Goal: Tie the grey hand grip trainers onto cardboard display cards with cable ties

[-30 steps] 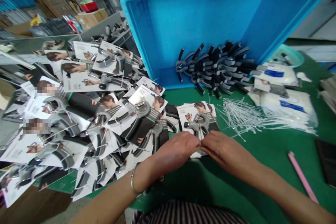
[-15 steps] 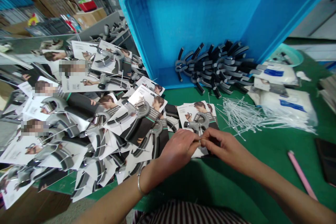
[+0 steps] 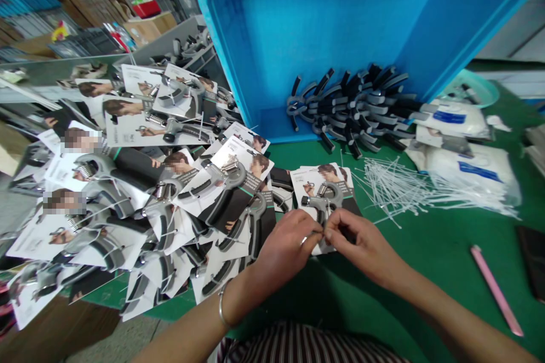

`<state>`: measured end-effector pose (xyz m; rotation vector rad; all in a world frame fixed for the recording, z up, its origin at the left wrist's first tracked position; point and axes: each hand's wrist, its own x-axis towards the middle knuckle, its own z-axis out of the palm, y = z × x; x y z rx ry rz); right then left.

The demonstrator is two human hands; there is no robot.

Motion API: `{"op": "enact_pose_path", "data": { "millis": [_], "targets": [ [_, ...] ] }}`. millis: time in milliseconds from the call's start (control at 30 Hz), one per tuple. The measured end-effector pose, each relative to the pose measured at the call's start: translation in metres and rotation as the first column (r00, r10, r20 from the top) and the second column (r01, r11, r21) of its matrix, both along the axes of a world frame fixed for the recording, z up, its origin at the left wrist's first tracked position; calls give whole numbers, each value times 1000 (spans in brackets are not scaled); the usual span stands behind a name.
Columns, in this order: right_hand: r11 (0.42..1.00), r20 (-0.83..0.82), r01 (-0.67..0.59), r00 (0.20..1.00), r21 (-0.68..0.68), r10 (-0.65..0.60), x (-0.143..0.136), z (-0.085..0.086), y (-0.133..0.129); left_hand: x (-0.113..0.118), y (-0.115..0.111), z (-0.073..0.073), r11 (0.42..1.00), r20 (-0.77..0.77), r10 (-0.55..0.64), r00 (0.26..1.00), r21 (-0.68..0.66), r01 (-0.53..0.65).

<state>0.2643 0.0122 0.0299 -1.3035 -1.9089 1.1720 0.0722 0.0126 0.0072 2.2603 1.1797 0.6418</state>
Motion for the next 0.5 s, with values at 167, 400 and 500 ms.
{"op": "enact_pose_path", "data": {
  "millis": [167,400,500],
  "targets": [
    [994,41,-26,999,108,22,-20,-4,3,0,3,-8,998,-50,36,998,-52,-38],
    [989,-61,-20,998,147,29,-12,-8,-14,-1,-4,1,1000,-101,25,995,-10,-26],
    [990,-55,20,998,142,-12,-4,-9,-21,2,0,-3,998,-119,53,991,-28,-56]
  ]
}}
